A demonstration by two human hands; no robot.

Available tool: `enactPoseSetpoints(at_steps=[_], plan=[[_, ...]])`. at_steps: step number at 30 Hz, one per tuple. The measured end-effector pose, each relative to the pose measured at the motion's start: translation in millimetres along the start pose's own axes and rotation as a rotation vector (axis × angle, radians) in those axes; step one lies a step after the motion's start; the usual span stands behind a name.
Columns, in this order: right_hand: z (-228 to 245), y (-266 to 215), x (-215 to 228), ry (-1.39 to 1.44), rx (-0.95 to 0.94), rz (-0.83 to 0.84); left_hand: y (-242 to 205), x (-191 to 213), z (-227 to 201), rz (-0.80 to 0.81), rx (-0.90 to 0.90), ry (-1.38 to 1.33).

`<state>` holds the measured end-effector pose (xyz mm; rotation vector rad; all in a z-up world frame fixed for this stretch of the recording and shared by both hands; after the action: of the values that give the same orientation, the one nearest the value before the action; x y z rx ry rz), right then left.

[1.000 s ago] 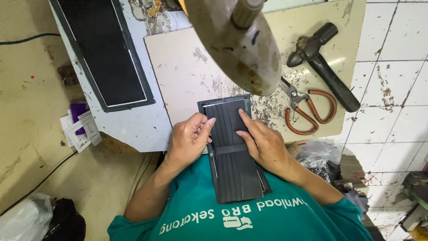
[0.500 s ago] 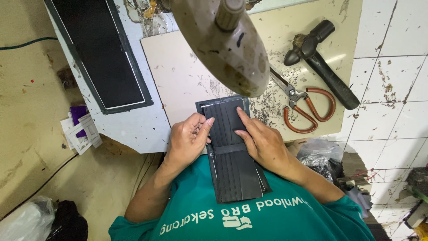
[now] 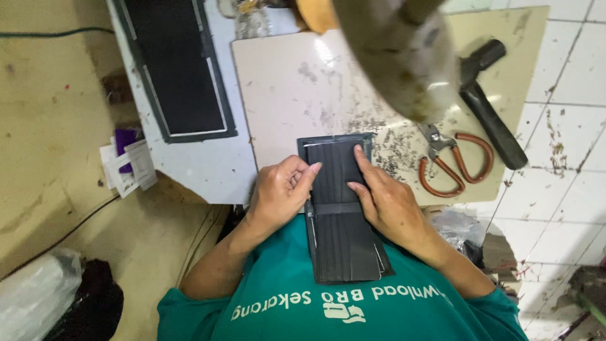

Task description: Assembling a leather wallet by aligning components, folding, and hammering edges

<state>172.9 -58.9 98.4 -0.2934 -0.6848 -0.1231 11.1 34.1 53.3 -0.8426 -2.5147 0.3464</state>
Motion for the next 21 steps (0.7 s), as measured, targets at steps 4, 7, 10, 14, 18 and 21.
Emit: enactPoseSetpoints(at_steps=[4,7,10,14,18,21], plan=[[-2,-4,-7,-0.065,0.045,-0.052,-4,2,4,-0.027,-0.029,0.139],[-3,-5,-9,-0.089,0.041,-0.058,-3,3,5,-0.04,-0.057,0.177],[-1,-4,-7,-0.088,0.038,-0.063,-2,2,3,-0.052,-0.094,0.221],[-4,-5,-8,-0.008,0.009,-0.04,-1,2,2,-0.042,-0.113,0.214],[-8,-7,-9,-0.017,0.015,-0.046,-2,2,3,-0.015,-0.112,0.199],[-9,-8,-10,0.007,-0.002,-0.038,-2,0,4,-0.023,-0.104,0.189]])
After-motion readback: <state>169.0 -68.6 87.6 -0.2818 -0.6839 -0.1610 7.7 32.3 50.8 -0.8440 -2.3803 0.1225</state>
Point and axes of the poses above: each hand's wrist, its own y-axis towards the middle knuckle, its own x-axis out of the back of the hand, z = x × y, the point moved 6 cm from there along y, towards the middle knuckle, and after that the axes turned 5 degrees about -z, right-handed, at the moved point
